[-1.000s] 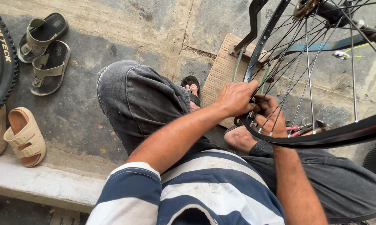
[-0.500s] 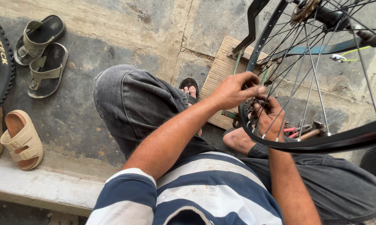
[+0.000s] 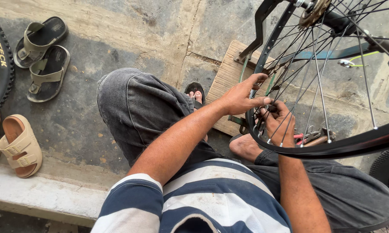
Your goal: The person sits on the floor in front of a bicycle wheel mounted on a truing stand and works on the spokes, turning the spoke nipples by hand around the rim while checking the wheel. The person spins and steadies the wheel between adjustments as they work around the rim.
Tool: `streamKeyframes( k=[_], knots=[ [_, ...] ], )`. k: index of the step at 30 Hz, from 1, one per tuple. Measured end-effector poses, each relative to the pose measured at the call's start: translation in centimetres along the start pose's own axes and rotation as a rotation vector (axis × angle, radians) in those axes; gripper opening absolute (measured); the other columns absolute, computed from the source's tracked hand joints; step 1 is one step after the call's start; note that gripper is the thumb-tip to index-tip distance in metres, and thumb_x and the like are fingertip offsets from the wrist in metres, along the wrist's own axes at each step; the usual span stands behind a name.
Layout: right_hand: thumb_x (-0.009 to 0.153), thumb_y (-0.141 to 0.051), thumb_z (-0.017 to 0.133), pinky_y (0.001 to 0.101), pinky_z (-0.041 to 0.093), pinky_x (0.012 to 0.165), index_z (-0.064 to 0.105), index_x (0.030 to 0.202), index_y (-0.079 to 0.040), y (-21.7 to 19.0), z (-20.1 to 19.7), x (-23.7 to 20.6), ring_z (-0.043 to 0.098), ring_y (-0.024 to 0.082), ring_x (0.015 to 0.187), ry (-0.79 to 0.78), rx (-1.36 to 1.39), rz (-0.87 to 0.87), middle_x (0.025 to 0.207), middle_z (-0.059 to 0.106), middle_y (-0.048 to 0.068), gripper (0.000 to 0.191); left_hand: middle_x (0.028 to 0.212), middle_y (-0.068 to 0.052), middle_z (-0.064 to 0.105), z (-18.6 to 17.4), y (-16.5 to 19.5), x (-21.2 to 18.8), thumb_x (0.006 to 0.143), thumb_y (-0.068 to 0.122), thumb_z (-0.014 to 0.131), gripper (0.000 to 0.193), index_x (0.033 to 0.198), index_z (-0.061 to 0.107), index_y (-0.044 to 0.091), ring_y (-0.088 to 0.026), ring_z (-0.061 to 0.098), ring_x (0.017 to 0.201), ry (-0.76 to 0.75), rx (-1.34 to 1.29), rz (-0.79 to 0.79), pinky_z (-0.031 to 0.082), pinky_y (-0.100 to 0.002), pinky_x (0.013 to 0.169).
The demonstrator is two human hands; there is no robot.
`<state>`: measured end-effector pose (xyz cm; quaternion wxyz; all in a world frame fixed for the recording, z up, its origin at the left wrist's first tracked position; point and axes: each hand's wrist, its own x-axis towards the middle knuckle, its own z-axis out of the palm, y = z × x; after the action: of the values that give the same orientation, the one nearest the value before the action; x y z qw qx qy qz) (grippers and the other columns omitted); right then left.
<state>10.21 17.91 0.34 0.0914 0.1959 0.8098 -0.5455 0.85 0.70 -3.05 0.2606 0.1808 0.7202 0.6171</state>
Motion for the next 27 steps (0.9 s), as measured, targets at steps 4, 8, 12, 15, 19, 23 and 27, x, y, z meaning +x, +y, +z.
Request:
streamKeyframes(
  k=[4, 8, 12, 15, 19, 23, 27],
  knots=[
    [0.098, -0.006, 0.069, 0.0255, 0.056, 0.067, 0.065, 0.123, 0.0, 0.2, 0.7, -0.1, 0.068, 0.01, 0.08, -0.039, 0.143, -0.02, 0.094, 0.072, 0.005, 0.026, 0.15, -0.018, 0.057, -0.3, -0.4, 0.0, 0.085, 0.048, 0.078, 0.09, 0.154, 0.037, 0.007, -0.03, 0.057, 0.138, 0.014, -0.029, 0.027, 0.046, -0.042, 0.112],
    [0.097, -0.007, 0.072, 0.0254, 0.058, 0.07, 0.066, 0.123, 0.001, 1.1, 0.4, -0.3, 0.069, 0.01, 0.082, -0.078, 0.076, -0.081, 0.095, 0.074, 0.006, 0.028, 0.148, -0.022, 0.056, -0.6, -0.2, -0.3, 0.085, 0.047, 0.08, 0.091, 0.155, 0.036, 0.008, -0.033, 0.054, 0.142, -0.015, -0.122, 0.033, 0.045, -0.044, 0.114],
    [0.094, -0.006, 0.074, 0.026, 0.058, 0.07, 0.067, 0.121, 0.001, 2.1, -0.5, 0.0, 0.069, 0.011, 0.081, -0.125, 0.137, -0.039, 0.095, 0.075, 0.007, 0.029, 0.149, -0.024, 0.051, -0.3, 0.2, -0.5, 0.084, 0.047, 0.08, 0.095, 0.157, 0.032, 0.01, -0.038, 0.053, 0.14, -0.055, -0.259, -0.023, 0.046, -0.046, 0.112],
    [0.093, -0.006, 0.074, 0.0263, 0.056, 0.069, 0.067, 0.123, 0.0, 2.5, -0.2, 0.0, 0.068, 0.01, 0.079, -0.102, 0.235, -0.011, 0.094, 0.074, 0.006, 0.031, 0.147, -0.024, 0.053, -0.5, 0.4, -0.7, 0.083, 0.046, 0.081, 0.095, 0.157, 0.033, 0.01, -0.038, 0.054, 0.14, -0.054, -0.299, -0.012, 0.049, -0.046, 0.11],
    [0.092, -0.01, 0.074, 0.0284, 0.055, 0.068, 0.067, 0.128, -0.003, 2.3, 0.0, -0.2, 0.065, 0.011, 0.079, -0.008, -0.004, 0.022, 0.089, 0.074, 0.008, 0.037, 0.145, -0.023, 0.056, -0.9, 0.7, -0.8, 0.083, 0.043, 0.081, 0.092, 0.156, 0.036, 0.01, -0.035, 0.057, 0.136, -0.045, -0.258, -0.001, 0.049, -0.044, 0.11],
    [0.084, -0.018, 0.079, 0.0306, 0.057, 0.069, 0.071, 0.118, -0.002, 2.4, -0.1, 0.7, 0.069, 0.011, 0.079, -0.118, -0.022, -0.07, 0.089, 0.076, 0.004, 0.038, 0.145, -0.021, 0.056, -0.8, 0.9, -0.8, 0.084, 0.04, 0.082, 0.089, 0.155, 0.038, 0.009, -0.031, 0.056, 0.136, -0.047, -0.271, 0.007, 0.048, -0.043, 0.111],
    [0.089, -0.025, 0.078, 0.0322, 0.056, 0.073, 0.072, 0.114, -0.004, 3.3, 0.0, 1.5, 0.067, 0.011, 0.082, -0.142, -0.114, -0.176, 0.091, 0.074, 0.004, 0.033, 0.149, -0.019, 0.051, -0.6, 0.6, -0.8, 0.084, 0.035, 0.081, 0.087, 0.155, 0.037, 0.009, -0.033, 0.052, 0.138, -0.069, -0.357, -0.062, 0.048, -0.044, 0.11]
  ],
)
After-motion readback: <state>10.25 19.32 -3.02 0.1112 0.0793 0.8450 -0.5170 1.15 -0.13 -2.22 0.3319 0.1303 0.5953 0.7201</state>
